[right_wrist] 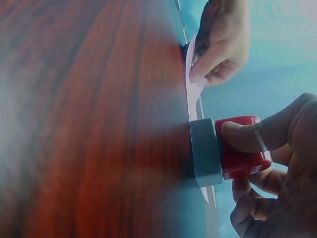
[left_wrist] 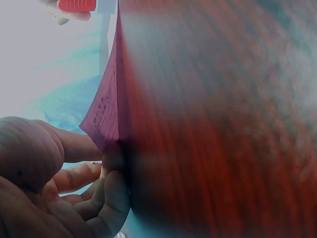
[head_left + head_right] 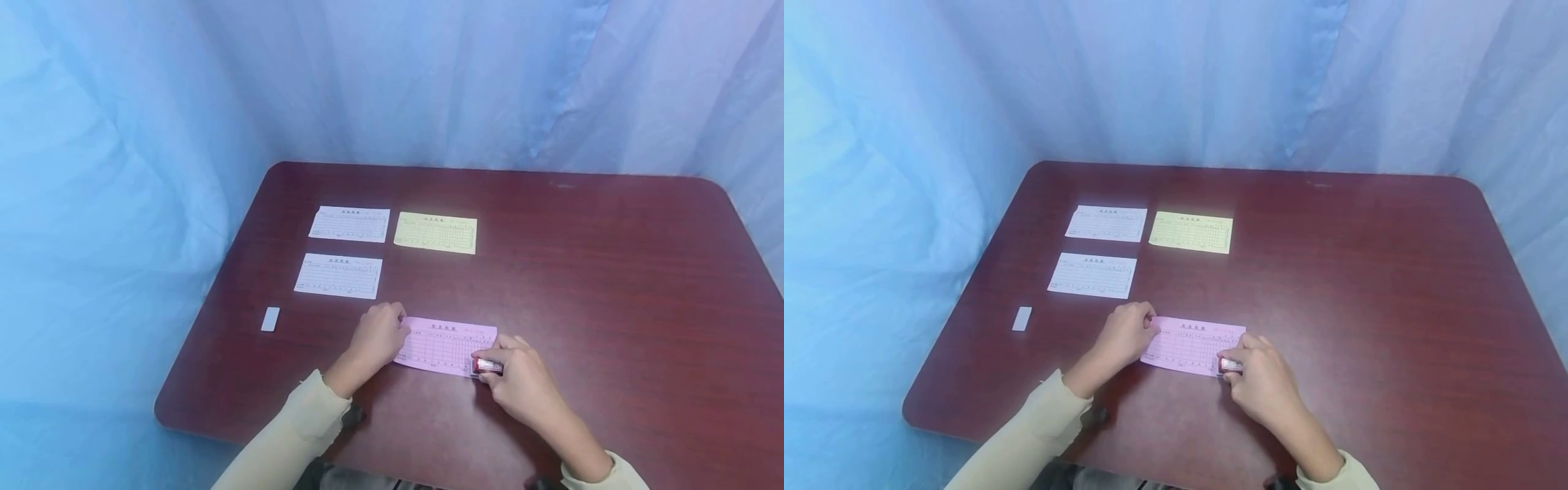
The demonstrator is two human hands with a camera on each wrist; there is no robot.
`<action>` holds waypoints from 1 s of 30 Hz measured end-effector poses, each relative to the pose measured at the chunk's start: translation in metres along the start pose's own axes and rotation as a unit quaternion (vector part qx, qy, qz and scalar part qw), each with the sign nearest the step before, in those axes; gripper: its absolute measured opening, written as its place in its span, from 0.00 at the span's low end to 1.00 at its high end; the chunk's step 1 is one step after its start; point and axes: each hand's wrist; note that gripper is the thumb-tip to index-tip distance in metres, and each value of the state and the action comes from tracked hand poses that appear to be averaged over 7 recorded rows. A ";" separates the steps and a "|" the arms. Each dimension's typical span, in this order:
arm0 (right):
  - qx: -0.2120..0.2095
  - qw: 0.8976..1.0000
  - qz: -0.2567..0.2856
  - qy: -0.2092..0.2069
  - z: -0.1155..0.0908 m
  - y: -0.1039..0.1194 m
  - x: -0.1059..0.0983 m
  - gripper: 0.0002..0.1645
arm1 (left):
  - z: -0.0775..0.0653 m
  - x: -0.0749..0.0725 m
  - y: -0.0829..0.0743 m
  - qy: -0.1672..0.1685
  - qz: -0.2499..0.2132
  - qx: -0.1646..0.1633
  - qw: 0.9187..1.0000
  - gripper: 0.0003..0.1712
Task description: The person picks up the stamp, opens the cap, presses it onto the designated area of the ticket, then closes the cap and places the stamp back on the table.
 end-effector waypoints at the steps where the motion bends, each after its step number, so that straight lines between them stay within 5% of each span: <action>1: 0.002 1.000 0.000 0.001 0.000 0.000 0.000 0.19 | 0.000 0.000 0.000 0.000 0.001 0.000 1.000 0.07; 19: -0.028 0.998 -0.050 0.010 -0.002 0.000 -0.004 0.21 | 0.001 -0.002 -0.001 0.001 -0.001 0.003 1.000 0.07; 24: -0.007 1.000 -0.016 -0.011 0.000 -0.001 -0.019 0.20 | 0.001 -0.002 -0.002 0.001 0.003 0.000 1.000 0.07; 30: 0.049 0.993 0.064 -0.091 -0.002 -0.013 -0.048 0.18 | 0.000 -0.001 -0.002 0.004 0.005 -0.007 1.000 0.07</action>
Point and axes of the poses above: each hand's wrist, its own z-axis towards the middle knuckle, its own x-axis out of the palm, y = z × x, and after that the axes turned 11 degrees about -x, right-handed
